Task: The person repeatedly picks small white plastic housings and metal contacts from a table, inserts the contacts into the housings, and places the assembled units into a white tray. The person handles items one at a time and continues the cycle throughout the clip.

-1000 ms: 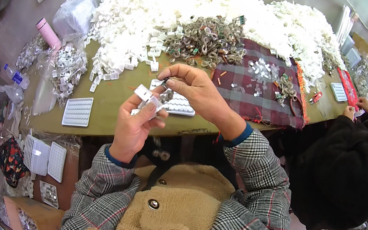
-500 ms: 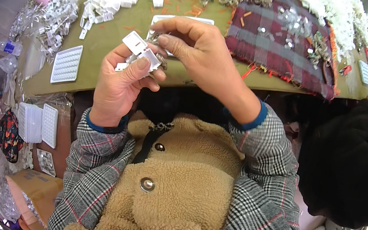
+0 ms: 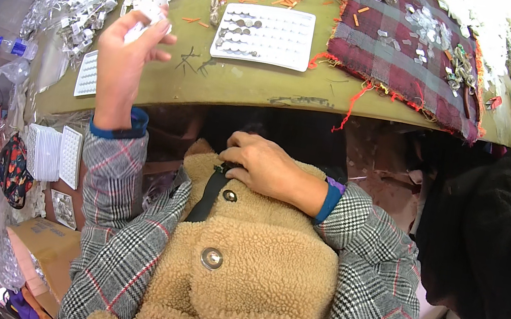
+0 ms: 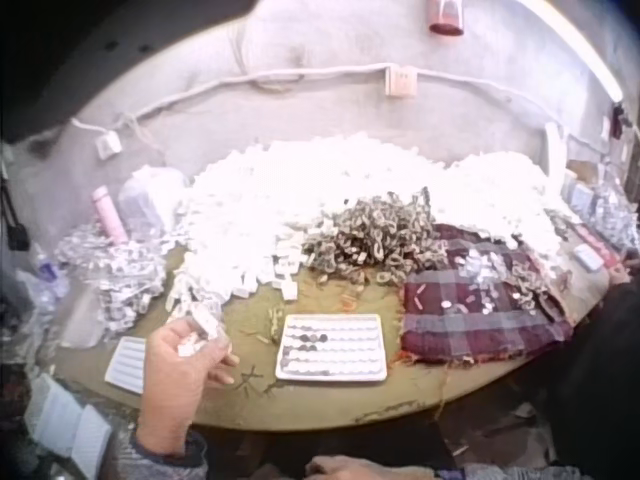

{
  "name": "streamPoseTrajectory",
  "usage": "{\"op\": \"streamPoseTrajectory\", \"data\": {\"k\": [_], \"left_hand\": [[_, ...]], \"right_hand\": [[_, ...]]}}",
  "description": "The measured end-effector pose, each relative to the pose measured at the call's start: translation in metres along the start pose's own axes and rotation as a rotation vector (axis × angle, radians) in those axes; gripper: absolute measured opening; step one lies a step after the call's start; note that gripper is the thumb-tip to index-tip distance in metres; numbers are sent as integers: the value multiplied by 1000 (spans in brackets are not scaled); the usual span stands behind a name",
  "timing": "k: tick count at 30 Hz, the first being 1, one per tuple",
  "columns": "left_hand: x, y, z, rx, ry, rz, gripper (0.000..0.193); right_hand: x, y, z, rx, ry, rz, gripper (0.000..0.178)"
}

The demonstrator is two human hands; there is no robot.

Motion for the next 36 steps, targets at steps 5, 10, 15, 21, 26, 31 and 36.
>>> {"op": "streamPoseTrajectory", "data": {"k": [5, 10, 15, 21, 26, 31, 36], "left_hand": [[61, -6, -1, 296, -32, -67, 23], [91, 0, 0, 430, -109, -137, 22], [104, 6, -2, 458, -169, -184, 23], [109, 5, -4, 494, -192, -152, 25], [112, 10, -14, 523, -273, -162, 26], [119, 29, -25, 603, -385, -263, 30], [119, 40, -34, 687, -441, -287, 33]], "right_hand": [[-11, 15, -7, -38, -41, -138, 22], [-16, 26, -11, -96, -19, -170, 15], [-24, 36, -14, -126, 165, -272, 16], [-18, 23, -17, -155, 90, -104, 11], [17, -35, -12, -723, 77, 278, 7], [28, -48, -24, -1270, 83, 293, 15], [23, -51, -24, -1483, 118, 216, 15]]}}
Point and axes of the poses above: each hand's wrist, its own x-axis away from the middle knuckle, its own y-axis out of the palm, z = x × y, the point moved 2 cm from there along -x, towards the middle knuckle, and after that the axes turned 11 degrees about x, right-handed, at the moved point
